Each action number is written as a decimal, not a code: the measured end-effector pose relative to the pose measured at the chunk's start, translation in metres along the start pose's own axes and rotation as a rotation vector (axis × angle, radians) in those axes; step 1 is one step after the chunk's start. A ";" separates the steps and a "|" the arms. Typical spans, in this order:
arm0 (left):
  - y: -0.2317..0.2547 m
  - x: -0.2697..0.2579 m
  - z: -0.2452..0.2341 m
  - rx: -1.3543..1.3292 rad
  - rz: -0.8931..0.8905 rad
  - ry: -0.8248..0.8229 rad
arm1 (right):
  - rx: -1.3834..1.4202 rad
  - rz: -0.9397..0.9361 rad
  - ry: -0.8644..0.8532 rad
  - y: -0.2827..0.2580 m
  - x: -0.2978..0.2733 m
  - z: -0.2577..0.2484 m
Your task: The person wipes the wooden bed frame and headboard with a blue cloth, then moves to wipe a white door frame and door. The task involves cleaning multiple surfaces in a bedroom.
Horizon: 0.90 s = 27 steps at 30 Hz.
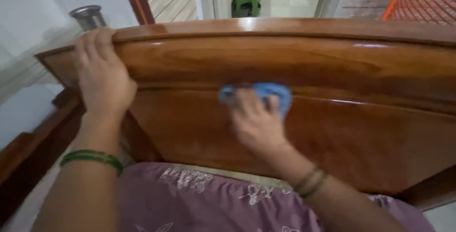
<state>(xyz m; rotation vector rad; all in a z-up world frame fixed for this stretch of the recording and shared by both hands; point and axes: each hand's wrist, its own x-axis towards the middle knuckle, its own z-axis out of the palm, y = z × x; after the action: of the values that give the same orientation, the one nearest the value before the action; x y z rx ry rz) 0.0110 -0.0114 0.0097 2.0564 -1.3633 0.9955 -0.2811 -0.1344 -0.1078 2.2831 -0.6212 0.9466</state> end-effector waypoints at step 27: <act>0.149 0.033 -0.068 -0.099 0.181 -0.132 | -0.130 -0.027 -0.247 0.347 -0.345 -0.062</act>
<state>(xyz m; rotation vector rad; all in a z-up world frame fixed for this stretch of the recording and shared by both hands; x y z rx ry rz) -0.1392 -0.0399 0.0769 1.9831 -1.6571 0.8575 -0.7419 -0.2773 -0.2127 2.3026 -0.7309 0.5966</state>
